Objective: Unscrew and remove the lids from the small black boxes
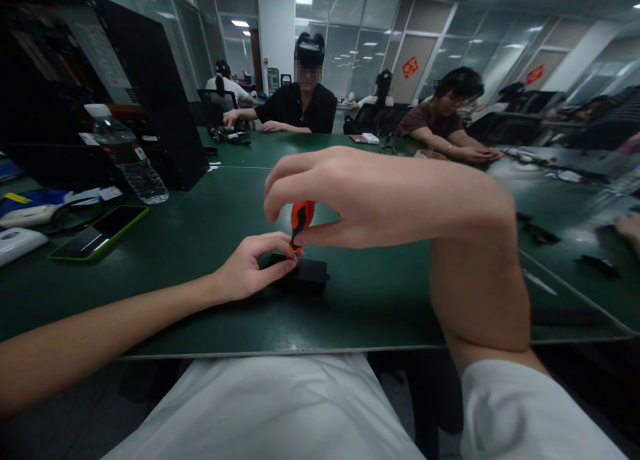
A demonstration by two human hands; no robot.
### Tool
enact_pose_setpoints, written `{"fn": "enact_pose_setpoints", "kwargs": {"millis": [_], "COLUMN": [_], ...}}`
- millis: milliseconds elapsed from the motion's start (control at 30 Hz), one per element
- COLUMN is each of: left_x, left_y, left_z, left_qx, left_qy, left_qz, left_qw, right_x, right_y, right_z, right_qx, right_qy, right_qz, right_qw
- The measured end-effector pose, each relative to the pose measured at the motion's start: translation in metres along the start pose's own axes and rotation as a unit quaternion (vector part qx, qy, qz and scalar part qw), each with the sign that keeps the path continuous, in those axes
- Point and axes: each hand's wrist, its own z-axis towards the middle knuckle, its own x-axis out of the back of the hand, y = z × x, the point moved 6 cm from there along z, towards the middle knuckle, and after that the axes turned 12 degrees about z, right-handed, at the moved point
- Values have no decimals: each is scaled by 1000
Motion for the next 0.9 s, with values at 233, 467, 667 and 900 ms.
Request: {"fn": "enact_pose_setpoints", "kwargs": {"millis": [233,467,667,900], "left_x": [0,-1,0,0], "left_y": [2,-1,0,-1], "left_z": [0,0,0,1], "left_qx": [-2,18,10,25], "left_qy": [-3,-3,-5,-4], "left_qz": [7,2,3,-4], "left_qw": [1000,1000,1000,1000], "right_x": [-3,3,0,4], "right_y": [1,1,3,3], "right_z": [0,2,0,2], "right_qx": [-26,-4,-14,15], "right_qy": [-34,37,-9,32], "right_qz": [-16,-27,-25,-43], "right_qw": [999,999,1000,998]}}
